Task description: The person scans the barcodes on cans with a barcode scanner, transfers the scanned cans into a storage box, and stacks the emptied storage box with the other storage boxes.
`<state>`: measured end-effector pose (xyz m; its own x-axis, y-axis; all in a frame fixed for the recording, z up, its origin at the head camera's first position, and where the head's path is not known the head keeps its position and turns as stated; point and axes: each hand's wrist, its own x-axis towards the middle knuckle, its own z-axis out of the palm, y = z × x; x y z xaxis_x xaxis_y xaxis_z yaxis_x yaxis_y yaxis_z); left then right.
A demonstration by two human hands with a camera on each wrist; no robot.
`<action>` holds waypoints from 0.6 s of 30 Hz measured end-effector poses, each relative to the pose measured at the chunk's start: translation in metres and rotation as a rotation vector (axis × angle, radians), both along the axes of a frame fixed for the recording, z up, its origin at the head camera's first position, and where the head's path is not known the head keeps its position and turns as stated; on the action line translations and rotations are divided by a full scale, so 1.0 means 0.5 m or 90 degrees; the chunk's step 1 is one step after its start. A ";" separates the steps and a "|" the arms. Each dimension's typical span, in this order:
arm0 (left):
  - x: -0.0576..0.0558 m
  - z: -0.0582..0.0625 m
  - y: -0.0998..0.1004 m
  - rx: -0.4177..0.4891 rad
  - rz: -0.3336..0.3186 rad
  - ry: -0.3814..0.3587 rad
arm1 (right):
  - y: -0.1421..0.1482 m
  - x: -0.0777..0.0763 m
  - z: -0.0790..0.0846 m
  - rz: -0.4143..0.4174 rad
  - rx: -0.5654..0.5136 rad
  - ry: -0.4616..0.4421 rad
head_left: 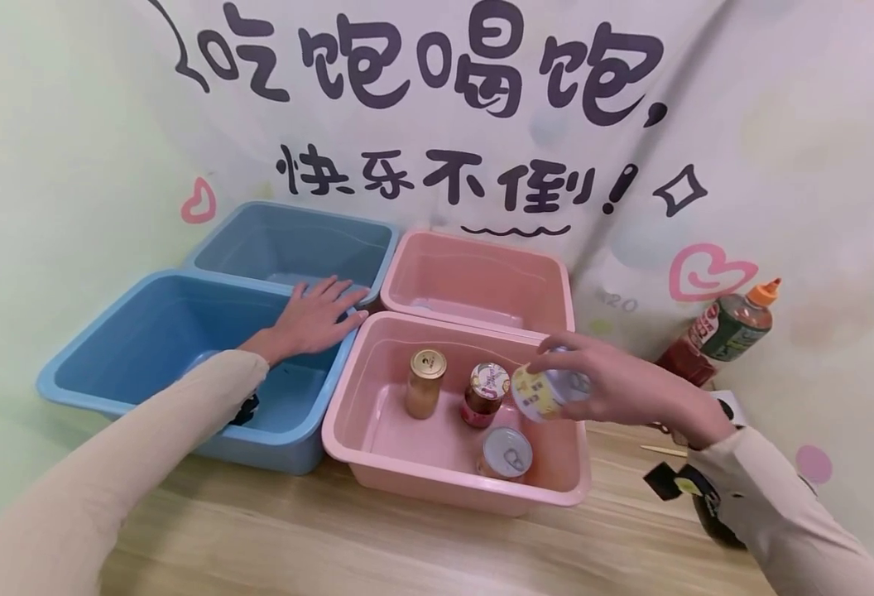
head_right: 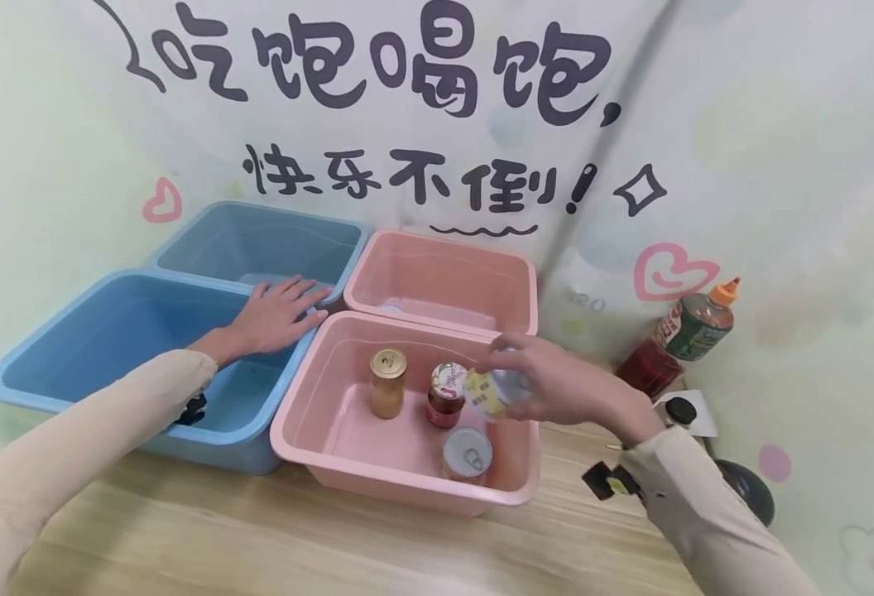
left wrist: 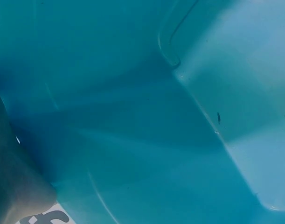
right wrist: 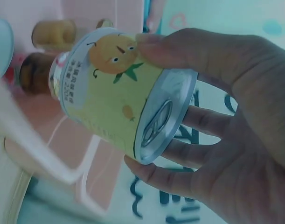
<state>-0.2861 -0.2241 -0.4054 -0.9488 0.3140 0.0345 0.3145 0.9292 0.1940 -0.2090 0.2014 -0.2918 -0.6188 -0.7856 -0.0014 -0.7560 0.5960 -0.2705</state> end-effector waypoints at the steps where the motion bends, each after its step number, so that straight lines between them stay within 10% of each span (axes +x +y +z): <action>1: 0.000 0.000 0.000 -0.001 0.000 0.001 | 0.012 0.004 0.000 -0.010 -0.005 0.007; 18: 0.001 0.000 -0.005 0.006 0.004 0.005 | 0.213 0.056 -0.093 -0.145 -0.029 0.100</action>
<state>-0.2854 -0.2267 -0.4055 -0.9503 0.3082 0.0448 0.3108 0.9290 0.2008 -0.1808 0.3076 -0.3381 -0.7693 -0.6232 0.1411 -0.6388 0.7454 -0.1906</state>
